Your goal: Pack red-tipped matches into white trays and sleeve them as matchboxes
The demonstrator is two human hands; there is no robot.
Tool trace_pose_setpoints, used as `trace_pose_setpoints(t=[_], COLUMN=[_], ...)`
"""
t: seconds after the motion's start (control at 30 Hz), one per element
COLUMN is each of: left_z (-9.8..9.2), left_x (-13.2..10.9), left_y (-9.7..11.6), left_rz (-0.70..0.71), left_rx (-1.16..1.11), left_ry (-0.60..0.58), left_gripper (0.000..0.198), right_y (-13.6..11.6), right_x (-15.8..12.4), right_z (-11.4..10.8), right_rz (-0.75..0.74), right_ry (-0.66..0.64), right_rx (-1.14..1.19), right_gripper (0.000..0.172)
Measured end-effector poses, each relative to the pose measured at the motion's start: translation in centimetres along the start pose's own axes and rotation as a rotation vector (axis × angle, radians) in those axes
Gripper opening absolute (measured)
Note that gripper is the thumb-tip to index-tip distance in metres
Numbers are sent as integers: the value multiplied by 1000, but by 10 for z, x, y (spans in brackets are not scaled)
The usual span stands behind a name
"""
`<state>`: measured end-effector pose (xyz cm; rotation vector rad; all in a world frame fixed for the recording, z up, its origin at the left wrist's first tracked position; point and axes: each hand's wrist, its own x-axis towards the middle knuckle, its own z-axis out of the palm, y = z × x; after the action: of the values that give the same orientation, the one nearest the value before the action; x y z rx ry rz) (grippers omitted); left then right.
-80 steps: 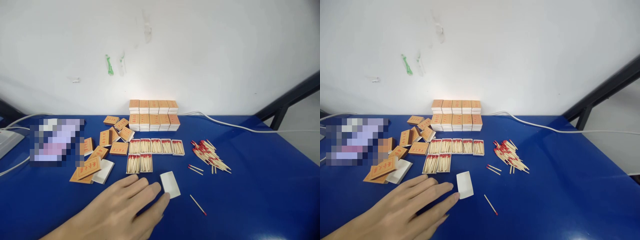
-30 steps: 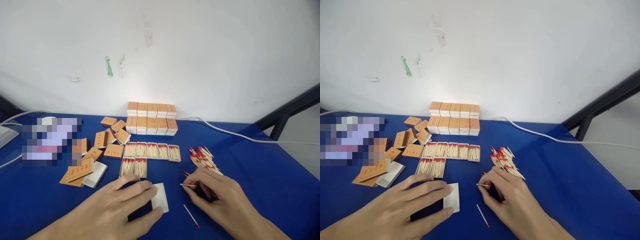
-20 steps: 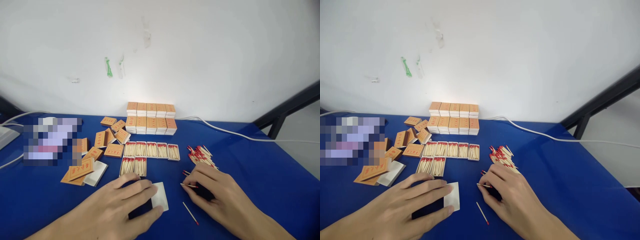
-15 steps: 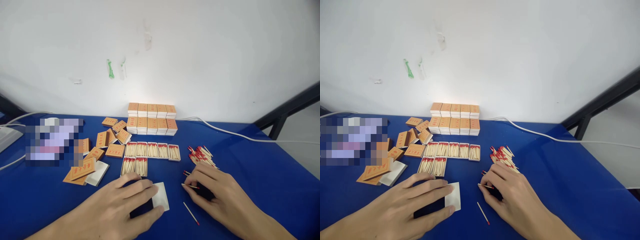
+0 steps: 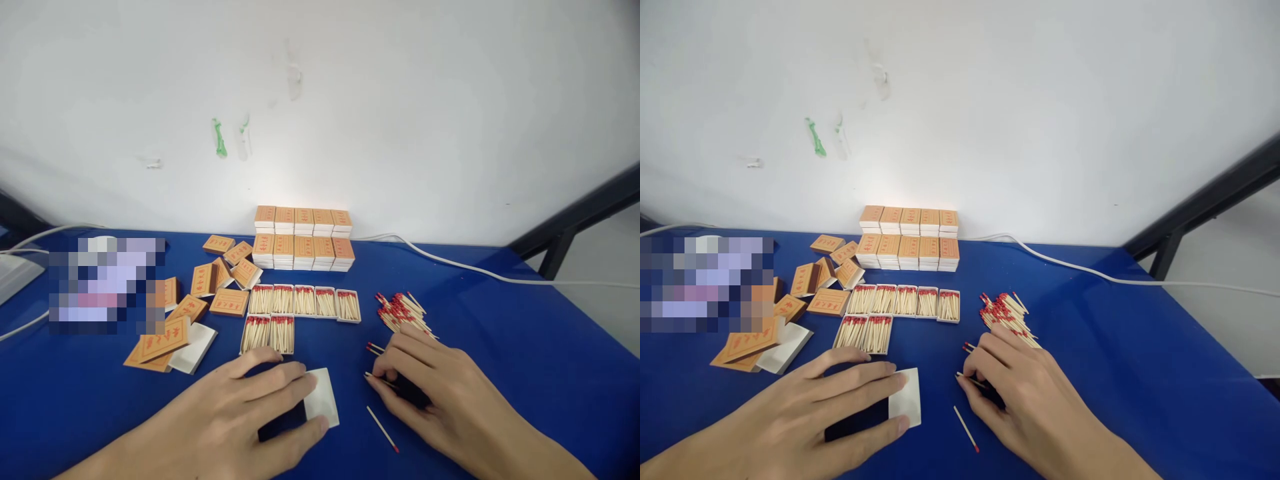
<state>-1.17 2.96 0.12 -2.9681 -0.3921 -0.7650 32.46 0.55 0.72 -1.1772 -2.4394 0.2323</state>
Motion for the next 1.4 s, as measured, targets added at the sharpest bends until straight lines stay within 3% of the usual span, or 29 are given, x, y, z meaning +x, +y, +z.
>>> trace_pose_setpoints(t=[1.03,1.17,1.4], left_z=[-3,-1,4], left_x=[-2,-6,-8], left_y=[2,4,7], left_rz=[-5,-14,-12], left_rx=[-36,-49,-40], left_ry=[-34,1,65], left_gripper=[35,39,26], right_y=[-5,-4,-3], right_x=[3,2,0], right_z=[-2,-1,0], right_rz=[15,15,26], right_ry=[52,52,22], right_rx=[-27,-28,-34], right_gripper=[23,23,22])
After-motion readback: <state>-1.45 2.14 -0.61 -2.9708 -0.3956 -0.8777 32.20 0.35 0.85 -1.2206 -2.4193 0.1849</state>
